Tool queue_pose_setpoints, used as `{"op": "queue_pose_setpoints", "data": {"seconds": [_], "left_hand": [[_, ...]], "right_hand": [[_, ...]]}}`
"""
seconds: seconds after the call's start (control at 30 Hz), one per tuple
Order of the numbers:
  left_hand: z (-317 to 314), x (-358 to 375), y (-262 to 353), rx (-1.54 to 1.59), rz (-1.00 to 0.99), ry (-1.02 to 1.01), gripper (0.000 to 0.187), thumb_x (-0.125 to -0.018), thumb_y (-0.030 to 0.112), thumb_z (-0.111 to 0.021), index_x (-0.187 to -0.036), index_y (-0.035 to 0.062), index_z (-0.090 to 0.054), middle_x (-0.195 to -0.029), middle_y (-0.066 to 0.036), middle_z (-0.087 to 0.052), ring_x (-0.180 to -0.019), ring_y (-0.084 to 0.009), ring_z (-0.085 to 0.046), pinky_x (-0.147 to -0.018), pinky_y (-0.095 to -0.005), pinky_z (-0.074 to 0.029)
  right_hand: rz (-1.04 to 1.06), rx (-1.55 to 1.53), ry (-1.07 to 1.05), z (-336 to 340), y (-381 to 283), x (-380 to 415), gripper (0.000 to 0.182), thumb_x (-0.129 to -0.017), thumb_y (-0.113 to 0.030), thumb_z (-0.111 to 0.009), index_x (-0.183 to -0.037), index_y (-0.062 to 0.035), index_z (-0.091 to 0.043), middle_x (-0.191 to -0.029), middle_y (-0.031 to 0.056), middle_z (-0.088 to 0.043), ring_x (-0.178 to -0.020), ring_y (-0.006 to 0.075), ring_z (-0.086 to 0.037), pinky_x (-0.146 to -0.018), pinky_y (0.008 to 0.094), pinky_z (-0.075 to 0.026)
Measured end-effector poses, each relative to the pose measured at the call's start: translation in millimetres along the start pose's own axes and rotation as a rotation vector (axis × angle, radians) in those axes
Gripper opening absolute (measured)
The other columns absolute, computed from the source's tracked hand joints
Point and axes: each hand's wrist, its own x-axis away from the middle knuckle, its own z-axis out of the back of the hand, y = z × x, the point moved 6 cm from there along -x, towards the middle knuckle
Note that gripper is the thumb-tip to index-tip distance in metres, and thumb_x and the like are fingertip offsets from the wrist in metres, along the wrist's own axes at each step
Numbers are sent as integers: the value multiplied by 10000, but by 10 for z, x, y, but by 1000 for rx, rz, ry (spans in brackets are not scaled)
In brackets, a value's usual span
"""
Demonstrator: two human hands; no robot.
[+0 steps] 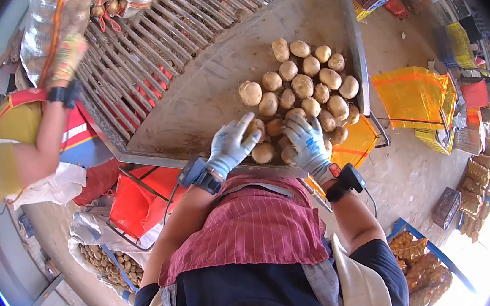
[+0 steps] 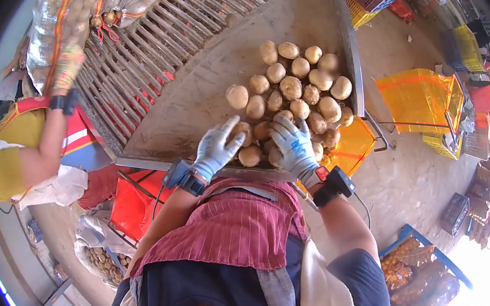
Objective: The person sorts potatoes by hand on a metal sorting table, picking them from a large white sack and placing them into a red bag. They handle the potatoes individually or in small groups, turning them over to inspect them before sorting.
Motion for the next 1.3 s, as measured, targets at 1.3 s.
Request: {"op": "queue_pose_setpoints", "data": {"seconds": [1.3], "left_hand": [[522, 480, -799, -234, 271, 295, 281, -944, 316, -555, -1011, 83, -698, -920, -91, -706, -811, -273, -672, -725, -378, -524]], "right_hand": [[-250, 400, -463, -246, 333, -673, 479, -812, -296, -640, -1278, -202, -587, -1135, 126, -587, -1021, 301, -575, -825, 458, -450]]}}
